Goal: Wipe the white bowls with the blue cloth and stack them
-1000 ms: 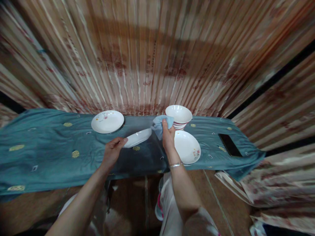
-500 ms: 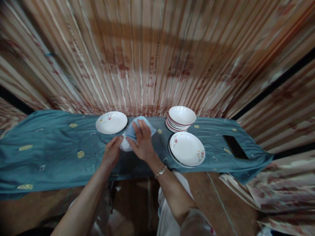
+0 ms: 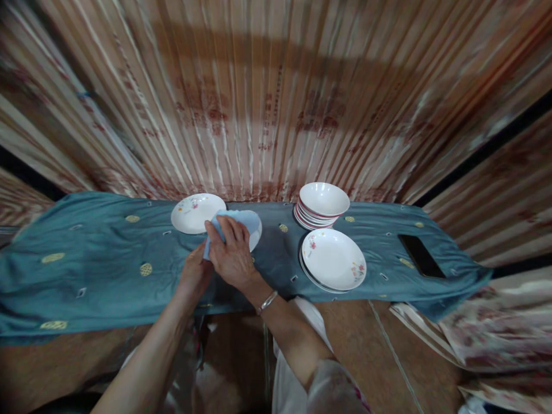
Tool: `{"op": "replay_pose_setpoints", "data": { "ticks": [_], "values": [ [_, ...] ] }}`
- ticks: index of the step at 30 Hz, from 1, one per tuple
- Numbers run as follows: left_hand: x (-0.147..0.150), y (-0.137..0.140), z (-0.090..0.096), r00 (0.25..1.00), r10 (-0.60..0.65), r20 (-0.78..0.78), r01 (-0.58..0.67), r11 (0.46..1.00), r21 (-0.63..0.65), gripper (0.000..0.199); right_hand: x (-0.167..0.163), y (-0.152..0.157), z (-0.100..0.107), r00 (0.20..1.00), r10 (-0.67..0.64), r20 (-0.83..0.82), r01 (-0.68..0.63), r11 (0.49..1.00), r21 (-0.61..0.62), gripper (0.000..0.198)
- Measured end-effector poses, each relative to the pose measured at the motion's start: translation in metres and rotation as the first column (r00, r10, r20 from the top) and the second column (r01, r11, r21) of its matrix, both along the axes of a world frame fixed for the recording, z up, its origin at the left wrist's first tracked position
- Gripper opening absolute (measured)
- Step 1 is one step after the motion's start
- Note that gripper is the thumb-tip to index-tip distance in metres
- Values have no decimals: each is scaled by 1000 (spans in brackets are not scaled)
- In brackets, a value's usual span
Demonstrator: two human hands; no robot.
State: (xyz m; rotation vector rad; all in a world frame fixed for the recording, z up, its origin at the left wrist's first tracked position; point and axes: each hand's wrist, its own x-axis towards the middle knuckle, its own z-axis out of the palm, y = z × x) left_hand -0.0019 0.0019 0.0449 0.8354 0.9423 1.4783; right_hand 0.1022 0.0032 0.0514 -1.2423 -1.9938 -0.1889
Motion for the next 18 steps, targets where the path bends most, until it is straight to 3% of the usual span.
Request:
{"op": "replay_pose_setpoints", "data": {
  "ticks": [4,9,14,18],
  "values": [
    [2,4,-6,997,-12,77,16,999,-46,13,1,4,-5,996,-57,66,59,998,-22,44],
    [4,8,-7,990,-1,144,17,994,-109,18,12,11,-5,996,-90,17,90,996,-17,41],
    [6,6,0,982,-1,190,30,989,-146,37,28,27,-14,974,-120,-190,116,993,-36,41],
    [3,5,-1,981,20,195,9,989,-147,39,39,43,-27,909,-106,-403,101,994,-33,43]
  ]
}}
